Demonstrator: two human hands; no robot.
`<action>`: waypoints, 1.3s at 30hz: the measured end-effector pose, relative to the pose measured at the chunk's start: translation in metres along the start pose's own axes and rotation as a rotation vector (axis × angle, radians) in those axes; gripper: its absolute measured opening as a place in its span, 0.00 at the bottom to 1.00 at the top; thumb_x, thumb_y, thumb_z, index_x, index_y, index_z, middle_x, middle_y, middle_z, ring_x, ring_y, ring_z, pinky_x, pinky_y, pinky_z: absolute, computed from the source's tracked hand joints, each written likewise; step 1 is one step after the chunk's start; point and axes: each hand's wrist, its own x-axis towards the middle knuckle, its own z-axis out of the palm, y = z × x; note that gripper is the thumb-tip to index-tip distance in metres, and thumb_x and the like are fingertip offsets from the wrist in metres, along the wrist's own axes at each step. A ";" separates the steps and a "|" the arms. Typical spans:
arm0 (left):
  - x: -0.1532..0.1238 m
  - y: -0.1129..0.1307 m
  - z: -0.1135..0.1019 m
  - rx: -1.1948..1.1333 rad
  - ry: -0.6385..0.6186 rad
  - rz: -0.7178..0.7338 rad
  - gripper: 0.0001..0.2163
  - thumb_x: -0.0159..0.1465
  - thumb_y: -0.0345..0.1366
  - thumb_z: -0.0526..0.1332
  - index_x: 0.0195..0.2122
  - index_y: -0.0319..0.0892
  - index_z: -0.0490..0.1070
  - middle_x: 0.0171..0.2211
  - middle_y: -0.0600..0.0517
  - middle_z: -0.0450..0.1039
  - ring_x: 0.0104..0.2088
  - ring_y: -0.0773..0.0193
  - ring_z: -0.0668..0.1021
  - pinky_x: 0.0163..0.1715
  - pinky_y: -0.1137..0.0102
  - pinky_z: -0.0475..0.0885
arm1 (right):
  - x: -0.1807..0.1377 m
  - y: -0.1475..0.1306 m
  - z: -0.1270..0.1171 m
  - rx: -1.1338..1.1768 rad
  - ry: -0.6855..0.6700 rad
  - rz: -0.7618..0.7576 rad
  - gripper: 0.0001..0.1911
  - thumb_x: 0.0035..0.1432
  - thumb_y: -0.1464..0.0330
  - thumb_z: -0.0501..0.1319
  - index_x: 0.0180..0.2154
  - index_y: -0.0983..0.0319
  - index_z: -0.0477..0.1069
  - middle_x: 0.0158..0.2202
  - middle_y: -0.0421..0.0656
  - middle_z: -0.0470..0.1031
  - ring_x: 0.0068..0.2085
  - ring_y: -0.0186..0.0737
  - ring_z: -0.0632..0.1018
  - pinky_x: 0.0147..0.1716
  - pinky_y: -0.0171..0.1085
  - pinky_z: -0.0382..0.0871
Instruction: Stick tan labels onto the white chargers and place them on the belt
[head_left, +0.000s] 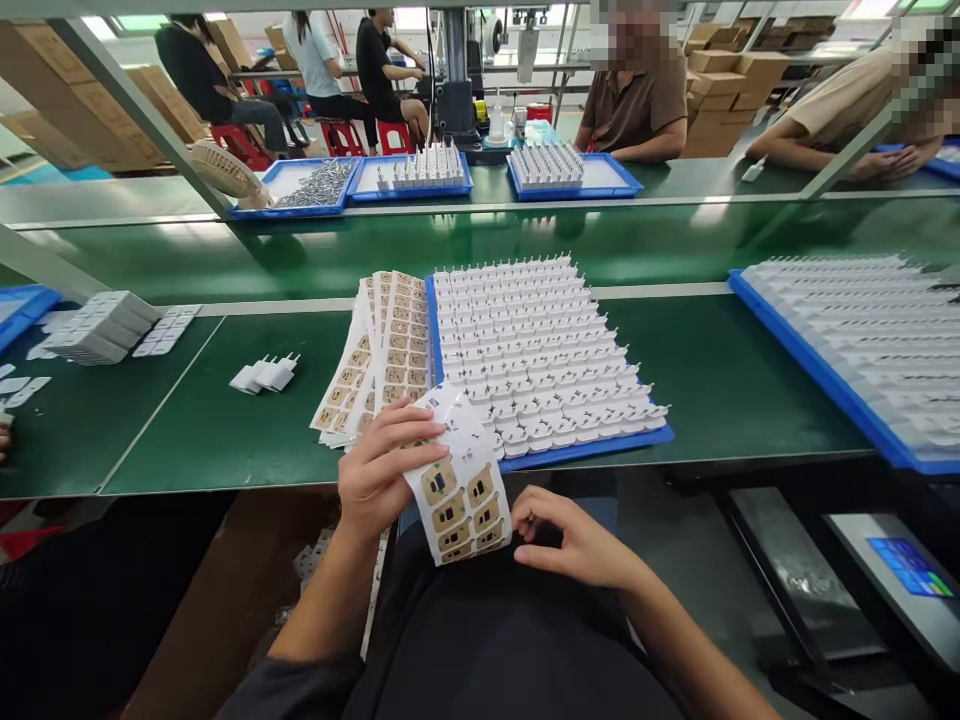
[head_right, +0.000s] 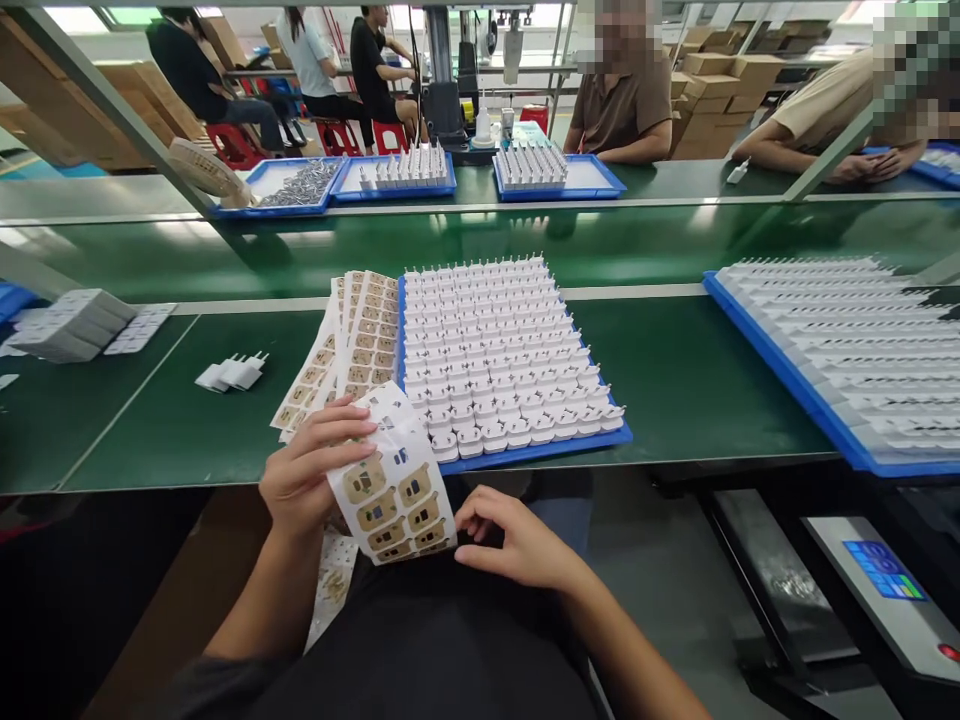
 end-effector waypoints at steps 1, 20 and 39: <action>0.002 -0.001 0.003 0.022 -0.001 0.014 0.11 0.67 0.29 0.64 0.46 0.51 0.81 0.44 0.50 0.83 0.49 0.55 0.82 0.58 0.50 0.76 | 0.001 0.001 0.001 0.027 -0.018 -0.010 0.13 0.61 0.58 0.68 0.40 0.61 0.75 0.46 0.47 0.76 0.45 0.41 0.78 0.47 0.40 0.74; 0.016 -0.081 0.025 0.638 -0.054 0.217 0.21 0.68 0.25 0.60 0.55 0.58 0.78 0.53 0.52 0.81 0.57 0.56 0.77 0.64 0.52 0.66 | 0.076 -0.095 -0.233 -1.089 0.415 0.031 0.18 0.62 0.59 0.59 0.48 0.58 0.80 0.43 0.47 0.86 0.44 0.53 0.85 0.42 0.44 0.76; -0.018 -0.100 0.022 -0.432 0.257 -1.051 0.29 0.55 0.31 0.62 0.60 0.46 0.63 0.55 0.44 0.72 0.50 0.58 0.80 0.48 0.62 0.79 | 0.092 -0.042 -0.221 -1.139 0.390 -0.092 0.20 0.65 0.62 0.57 0.54 0.60 0.76 0.53 0.54 0.81 0.52 0.61 0.81 0.50 0.55 0.76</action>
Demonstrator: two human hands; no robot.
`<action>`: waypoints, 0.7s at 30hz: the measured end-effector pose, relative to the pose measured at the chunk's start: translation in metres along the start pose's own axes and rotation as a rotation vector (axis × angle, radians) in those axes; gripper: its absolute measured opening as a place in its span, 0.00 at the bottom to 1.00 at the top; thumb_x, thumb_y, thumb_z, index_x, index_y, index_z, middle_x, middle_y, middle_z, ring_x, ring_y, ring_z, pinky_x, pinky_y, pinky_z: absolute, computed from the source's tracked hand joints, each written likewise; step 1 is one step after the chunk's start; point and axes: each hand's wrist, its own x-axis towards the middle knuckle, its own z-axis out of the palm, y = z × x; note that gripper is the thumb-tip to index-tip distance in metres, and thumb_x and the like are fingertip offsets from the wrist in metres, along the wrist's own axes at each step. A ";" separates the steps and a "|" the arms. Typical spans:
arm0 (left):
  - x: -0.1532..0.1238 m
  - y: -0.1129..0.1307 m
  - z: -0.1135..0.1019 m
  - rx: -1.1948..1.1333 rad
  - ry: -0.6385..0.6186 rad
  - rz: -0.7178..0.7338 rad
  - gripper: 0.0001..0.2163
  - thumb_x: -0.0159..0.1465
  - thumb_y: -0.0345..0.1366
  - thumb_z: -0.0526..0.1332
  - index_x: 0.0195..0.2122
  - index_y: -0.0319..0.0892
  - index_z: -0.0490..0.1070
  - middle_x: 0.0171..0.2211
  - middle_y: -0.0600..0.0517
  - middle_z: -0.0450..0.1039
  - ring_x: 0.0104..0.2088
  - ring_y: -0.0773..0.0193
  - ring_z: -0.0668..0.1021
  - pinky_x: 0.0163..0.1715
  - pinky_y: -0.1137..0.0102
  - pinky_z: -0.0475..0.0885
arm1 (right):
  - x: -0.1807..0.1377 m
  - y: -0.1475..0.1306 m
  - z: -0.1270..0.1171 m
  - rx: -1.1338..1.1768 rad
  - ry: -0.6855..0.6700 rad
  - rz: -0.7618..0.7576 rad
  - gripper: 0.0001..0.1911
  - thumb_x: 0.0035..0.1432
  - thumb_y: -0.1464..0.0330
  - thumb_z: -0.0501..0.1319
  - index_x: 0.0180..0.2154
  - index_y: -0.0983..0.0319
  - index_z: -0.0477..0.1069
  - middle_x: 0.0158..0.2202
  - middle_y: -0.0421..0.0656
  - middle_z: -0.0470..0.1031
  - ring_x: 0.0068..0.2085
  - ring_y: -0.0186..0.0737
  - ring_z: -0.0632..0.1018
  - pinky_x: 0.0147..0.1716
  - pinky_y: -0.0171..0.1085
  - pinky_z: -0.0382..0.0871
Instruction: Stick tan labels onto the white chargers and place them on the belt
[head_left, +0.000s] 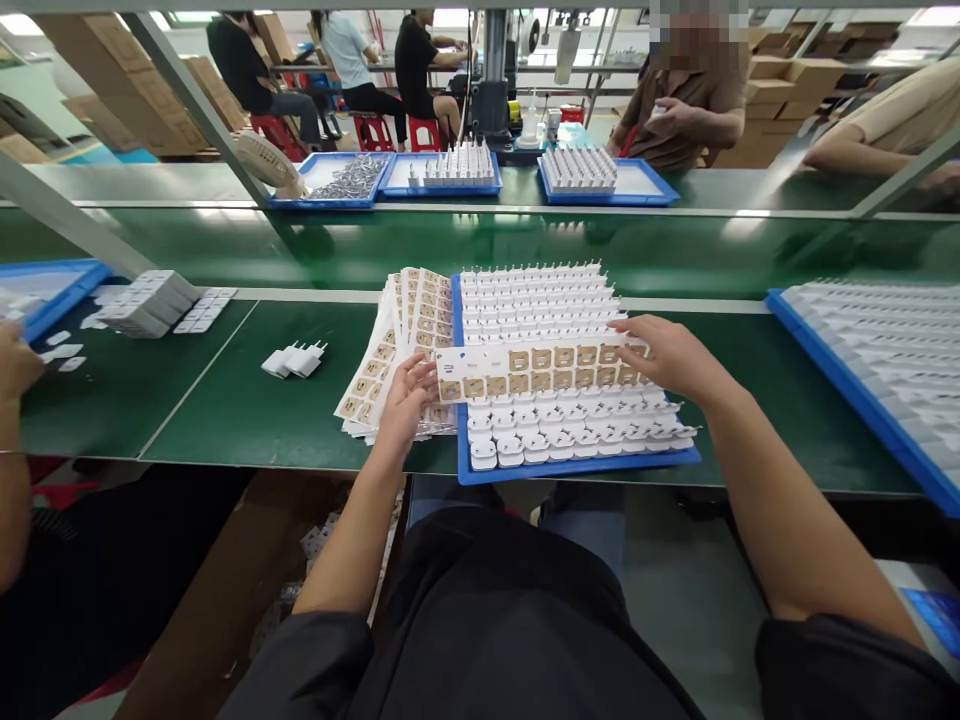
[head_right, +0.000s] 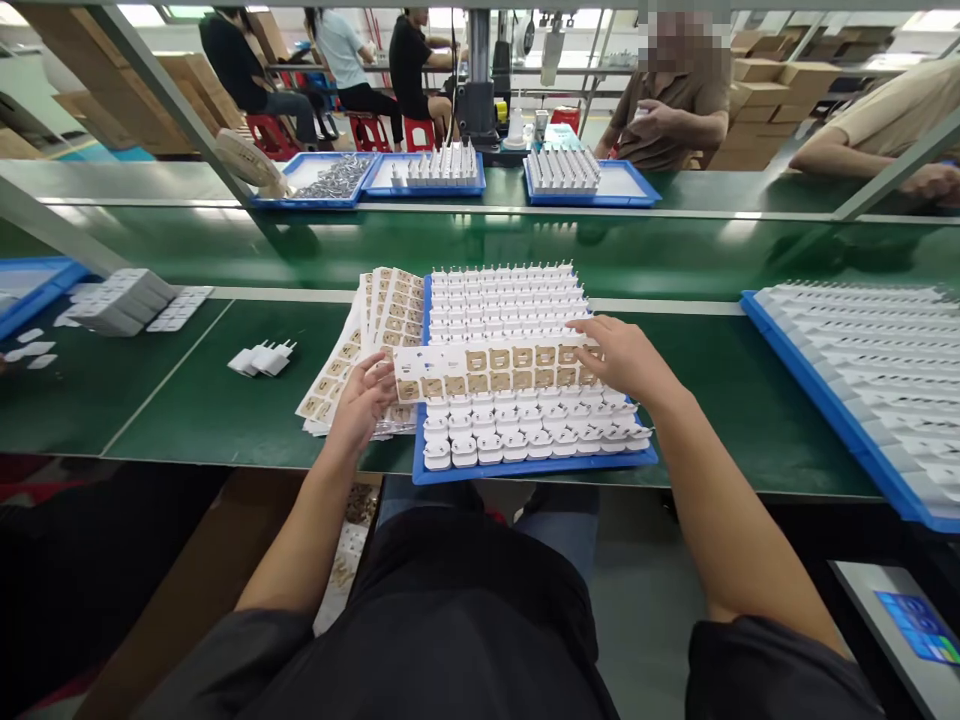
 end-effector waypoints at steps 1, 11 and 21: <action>0.002 0.002 0.002 -0.042 0.008 -0.064 0.28 0.56 0.34 0.63 0.59 0.46 0.64 0.51 0.46 0.75 0.47 0.60 0.81 0.45 0.65 0.79 | 0.002 -0.011 0.002 -0.032 0.068 -0.051 0.20 0.66 0.62 0.57 0.54 0.61 0.76 0.53 0.55 0.80 0.53 0.61 0.80 0.52 0.57 0.74; 0.008 0.029 0.014 -0.079 -0.015 -0.079 0.27 0.53 0.42 0.73 0.52 0.42 0.68 0.26 0.59 0.71 0.26 0.69 0.76 0.27 0.74 0.73 | 0.056 -0.171 0.064 0.106 0.023 -0.565 0.11 0.68 0.70 0.59 0.48 0.63 0.79 0.45 0.51 0.81 0.46 0.51 0.77 0.44 0.46 0.69; 0.010 0.027 0.009 -0.213 -0.091 -0.225 0.32 0.46 0.41 0.78 0.52 0.42 0.70 0.26 0.58 0.75 0.25 0.70 0.76 0.26 0.75 0.71 | 0.078 -0.192 0.087 -0.104 -0.048 -0.662 0.06 0.67 0.72 0.62 0.42 0.64 0.78 0.39 0.49 0.79 0.43 0.48 0.74 0.38 0.40 0.58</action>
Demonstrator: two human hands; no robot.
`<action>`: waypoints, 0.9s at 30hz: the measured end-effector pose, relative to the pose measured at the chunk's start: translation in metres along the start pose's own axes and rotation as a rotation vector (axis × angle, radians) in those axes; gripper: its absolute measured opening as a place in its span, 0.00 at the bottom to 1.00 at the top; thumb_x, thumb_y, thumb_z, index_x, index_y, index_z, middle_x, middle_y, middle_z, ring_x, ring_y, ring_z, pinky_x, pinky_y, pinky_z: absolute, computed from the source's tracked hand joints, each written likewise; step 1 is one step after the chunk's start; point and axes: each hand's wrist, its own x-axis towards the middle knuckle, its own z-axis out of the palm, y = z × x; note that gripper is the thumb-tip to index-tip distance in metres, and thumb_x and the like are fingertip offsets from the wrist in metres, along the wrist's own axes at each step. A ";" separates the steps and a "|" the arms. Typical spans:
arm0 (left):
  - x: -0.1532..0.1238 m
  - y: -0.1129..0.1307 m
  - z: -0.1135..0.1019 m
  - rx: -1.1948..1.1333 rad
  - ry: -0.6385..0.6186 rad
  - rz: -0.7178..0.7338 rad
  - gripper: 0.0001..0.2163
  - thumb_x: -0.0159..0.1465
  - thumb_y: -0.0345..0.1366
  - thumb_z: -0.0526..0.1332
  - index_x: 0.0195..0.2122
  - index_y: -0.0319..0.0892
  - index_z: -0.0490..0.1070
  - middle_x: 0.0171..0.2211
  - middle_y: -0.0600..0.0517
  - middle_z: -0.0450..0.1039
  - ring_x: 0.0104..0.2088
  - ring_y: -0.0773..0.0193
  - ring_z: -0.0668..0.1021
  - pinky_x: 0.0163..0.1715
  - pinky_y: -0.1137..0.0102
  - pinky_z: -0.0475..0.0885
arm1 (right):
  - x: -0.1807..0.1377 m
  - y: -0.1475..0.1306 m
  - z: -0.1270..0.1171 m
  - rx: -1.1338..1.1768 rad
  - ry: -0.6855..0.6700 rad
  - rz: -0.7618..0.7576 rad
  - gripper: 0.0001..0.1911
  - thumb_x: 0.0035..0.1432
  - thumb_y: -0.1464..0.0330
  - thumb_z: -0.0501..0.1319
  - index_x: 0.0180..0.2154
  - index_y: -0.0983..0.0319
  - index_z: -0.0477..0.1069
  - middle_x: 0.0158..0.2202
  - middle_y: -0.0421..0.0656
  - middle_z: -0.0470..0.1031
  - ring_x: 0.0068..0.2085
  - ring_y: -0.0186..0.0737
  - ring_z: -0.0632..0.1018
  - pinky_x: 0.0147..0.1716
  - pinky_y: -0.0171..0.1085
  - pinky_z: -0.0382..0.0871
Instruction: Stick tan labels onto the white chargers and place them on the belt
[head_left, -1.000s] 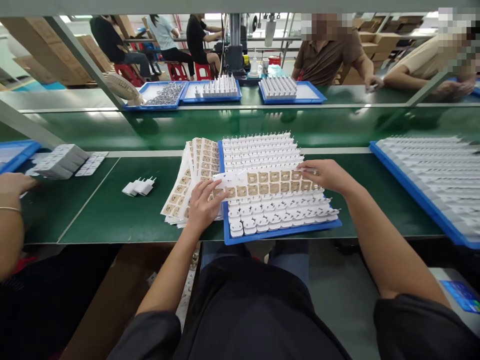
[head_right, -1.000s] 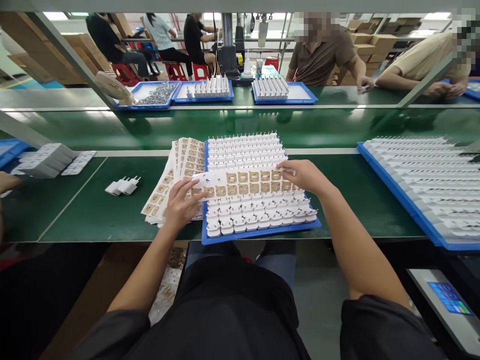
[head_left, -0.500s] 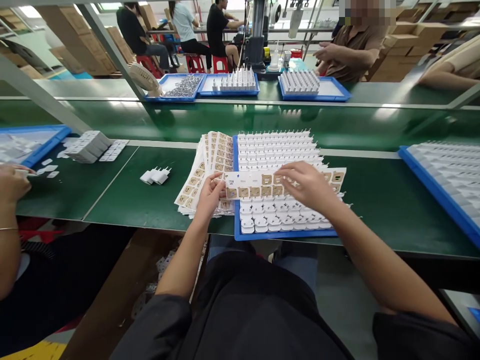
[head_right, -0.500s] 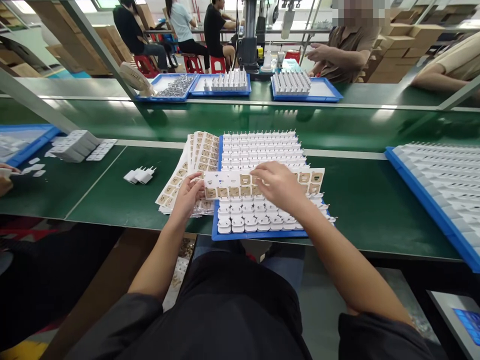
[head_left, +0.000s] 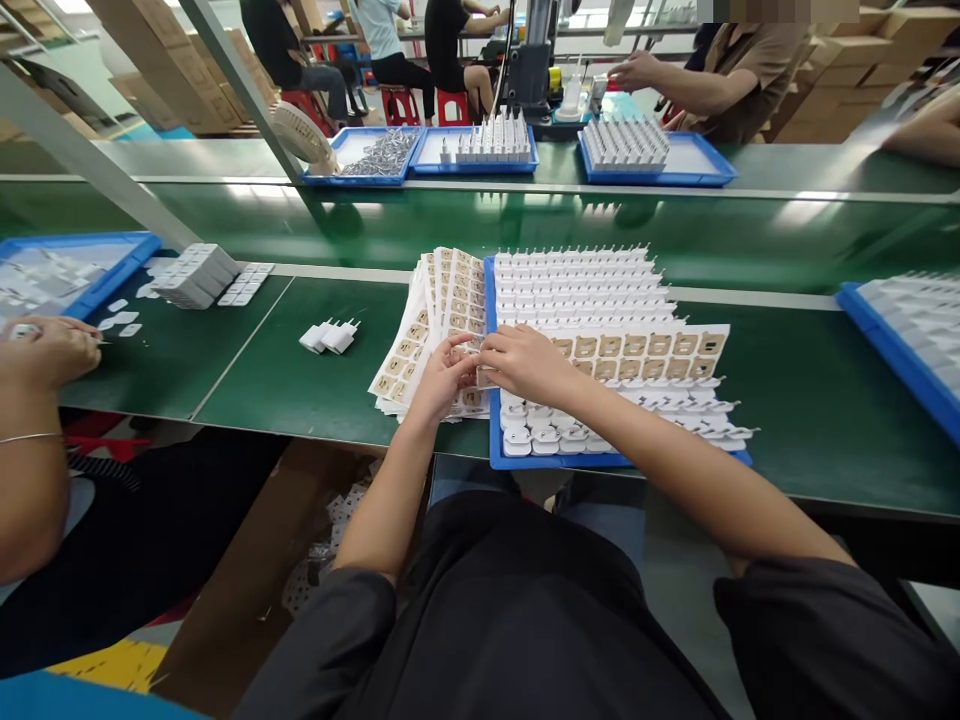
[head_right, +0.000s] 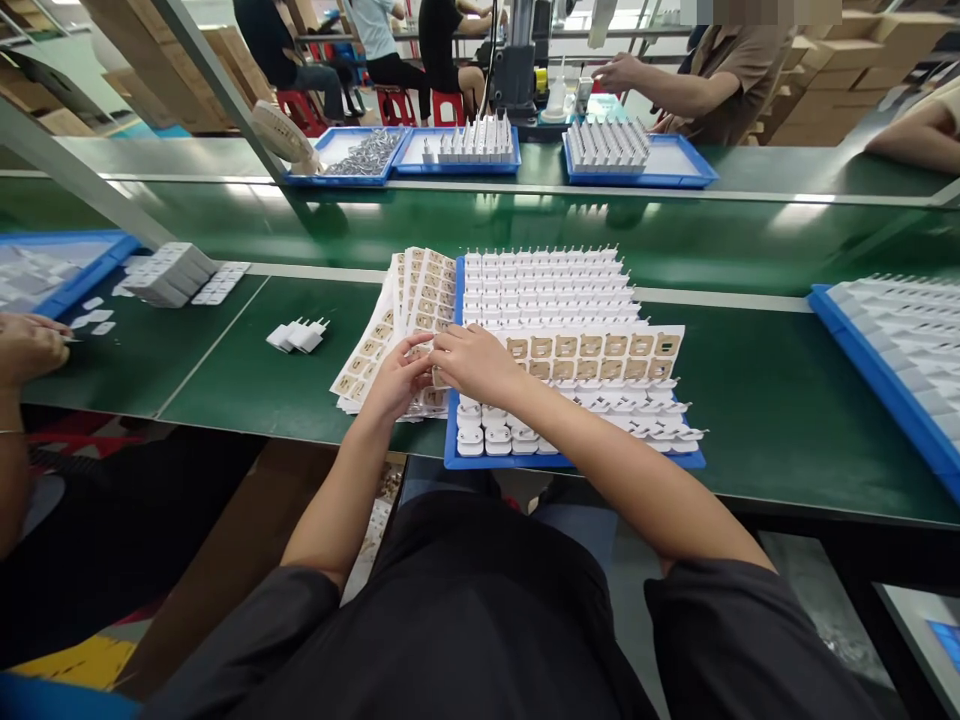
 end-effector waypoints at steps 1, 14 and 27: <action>0.001 -0.001 0.000 -0.007 -0.006 -0.008 0.32 0.46 0.40 0.78 0.52 0.42 0.70 0.26 0.58 0.75 0.25 0.70 0.75 0.26 0.75 0.71 | -0.001 0.000 0.001 -0.003 0.014 -0.009 0.06 0.67 0.72 0.61 0.42 0.63 0.78 0.39 0.49 0.79 0.43 0.47 0.73 0.38 0.40 0.58; 0.001 -0.005 0.001 -0.022 0.014 -0.007 0.31 0.47 0.39 0.77 0.52 0.43 0.70 0.27 0.59 0.73 0.26 0.70 0.75 0.28 0.74 0.72 | -0.005 0.000 0.009 -0.005 0.054 -0.023 0.08 0.70 0.71 0.58 0.43 0.62 0.76 0.38 0.48 0.79 0.42 0.46 0.73 0.38 0.41 0.57; -0.001 -0.007 0.015 0.028 -0.039 0.039 0.27 0.53 0.40 0.75 0.51 0.42 0.68 0.25 0.60 0.71 0.26 0.69 0.77 0.27 0.74 0.73 | -0.030 0.013 -0.001 0.311 0.099 -0.020 0.10 0.70 0.69 0.56 0.39 0.60 0.77 0.40 0.48 0.80 0.41 0.45 0.75 0.40 0.41 0.63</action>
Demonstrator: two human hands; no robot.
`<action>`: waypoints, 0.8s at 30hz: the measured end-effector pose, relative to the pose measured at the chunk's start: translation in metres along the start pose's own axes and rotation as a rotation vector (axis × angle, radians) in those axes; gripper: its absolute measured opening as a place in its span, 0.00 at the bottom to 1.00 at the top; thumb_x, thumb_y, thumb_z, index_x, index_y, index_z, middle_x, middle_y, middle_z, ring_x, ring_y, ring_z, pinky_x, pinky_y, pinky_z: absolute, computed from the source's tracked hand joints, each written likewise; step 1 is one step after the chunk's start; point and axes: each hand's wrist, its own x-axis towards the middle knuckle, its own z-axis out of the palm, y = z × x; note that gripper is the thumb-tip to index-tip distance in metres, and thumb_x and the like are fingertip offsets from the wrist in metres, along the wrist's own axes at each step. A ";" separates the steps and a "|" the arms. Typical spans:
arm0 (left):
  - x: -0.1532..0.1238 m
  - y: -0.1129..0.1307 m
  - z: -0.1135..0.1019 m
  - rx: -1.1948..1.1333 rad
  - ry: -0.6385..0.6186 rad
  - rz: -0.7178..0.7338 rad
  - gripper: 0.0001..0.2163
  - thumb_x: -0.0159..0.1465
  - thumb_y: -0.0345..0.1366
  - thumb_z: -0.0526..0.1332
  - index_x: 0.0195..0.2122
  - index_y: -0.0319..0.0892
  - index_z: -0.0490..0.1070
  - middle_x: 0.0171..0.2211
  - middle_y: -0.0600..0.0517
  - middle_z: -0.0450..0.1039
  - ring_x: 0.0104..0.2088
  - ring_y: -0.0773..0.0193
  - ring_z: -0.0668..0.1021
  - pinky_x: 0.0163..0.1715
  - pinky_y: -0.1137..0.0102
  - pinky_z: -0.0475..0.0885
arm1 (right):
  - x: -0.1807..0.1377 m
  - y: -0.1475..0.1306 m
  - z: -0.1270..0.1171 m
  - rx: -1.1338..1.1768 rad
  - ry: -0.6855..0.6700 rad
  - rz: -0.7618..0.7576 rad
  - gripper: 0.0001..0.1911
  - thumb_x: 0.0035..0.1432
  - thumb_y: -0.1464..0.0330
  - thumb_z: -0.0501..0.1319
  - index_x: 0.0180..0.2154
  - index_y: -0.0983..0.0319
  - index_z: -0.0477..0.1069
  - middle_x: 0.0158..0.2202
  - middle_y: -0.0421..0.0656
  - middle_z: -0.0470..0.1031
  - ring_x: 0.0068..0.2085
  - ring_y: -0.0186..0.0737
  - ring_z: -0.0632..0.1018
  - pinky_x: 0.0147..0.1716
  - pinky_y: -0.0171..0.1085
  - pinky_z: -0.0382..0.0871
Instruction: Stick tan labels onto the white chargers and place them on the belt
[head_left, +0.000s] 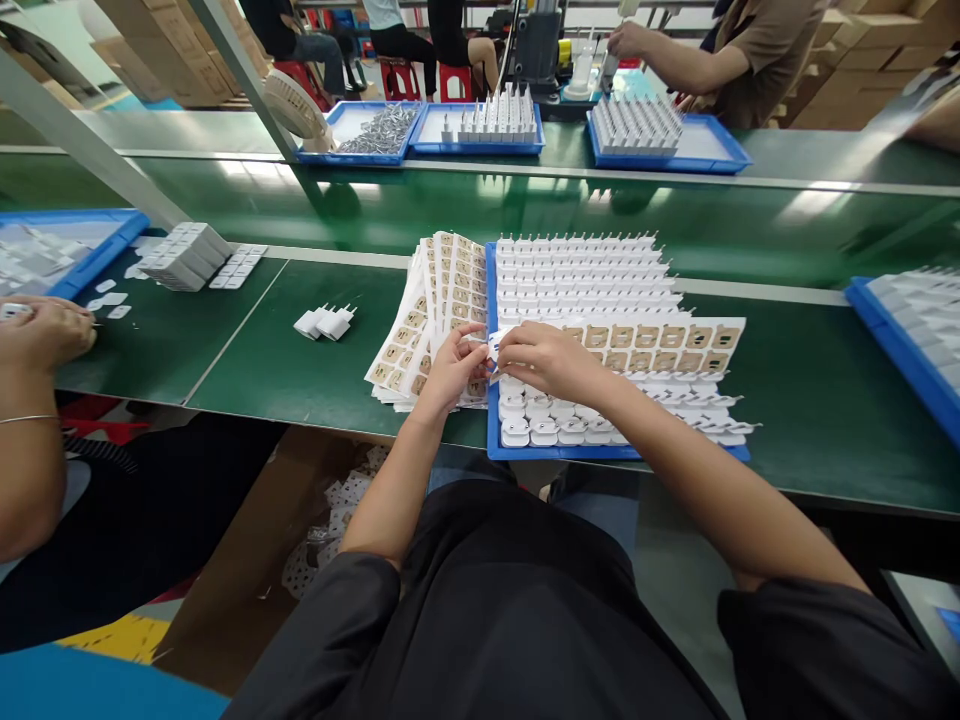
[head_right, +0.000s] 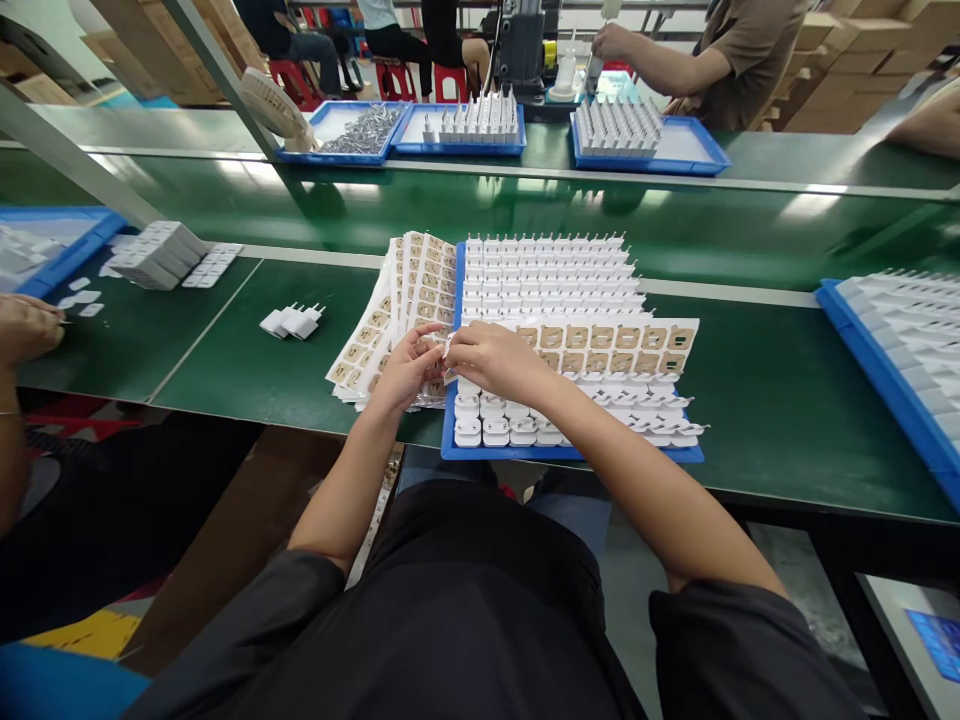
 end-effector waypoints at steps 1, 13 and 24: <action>-0.001 0.000 0.001 0.012 0.005 0.016 0.26 0.54 0.40 0.74 0.51 0.43 0.68 0.26 0.59 0.72 0.27 0.68 0.77 0.29 0.73 0.74 | -0.002 0.001 -0.001 0.004 0.005 0.024 0.10 0.70 0.69 0.56 0.39 0.60 0.76 0.40 0.49 0.80 0.41 0.46 0.75 0.40 0.41 0.63; -0.019 -0.008 -0.005 0.155 -0.056 0.127 0.33 0.53 0.42 0.76 0.58 0.44 0.66 0.35 0.52 0.82 0.36 0.62 0.83 0.44 0.67 0.78 | 0.008 0.005 0.000 0.041 -0.047 0.138 0.06 0.66 0.73 0.59 0.39 0.61 0.75 0.37 0.48 0.79 0.39 0.46 0.76 0.37 0.39 0.63; -0.015 -0.011 -0.003 0.201 0.042 0.201 0.33 0.56 0.48 0.75 0.59 0.44 0.66 0.34 0.53 0.79 0.28 0.65 0.81 0.32 0.71 0.78 | 0.008 0.004 -0.001 -0.018 -0.093 0.150 0.07 0.67 0.73 0.59 0.40 0.61 0.76 0.37 0.48 0.78 0.39 0.45 0.76 0.36 0.38 0.61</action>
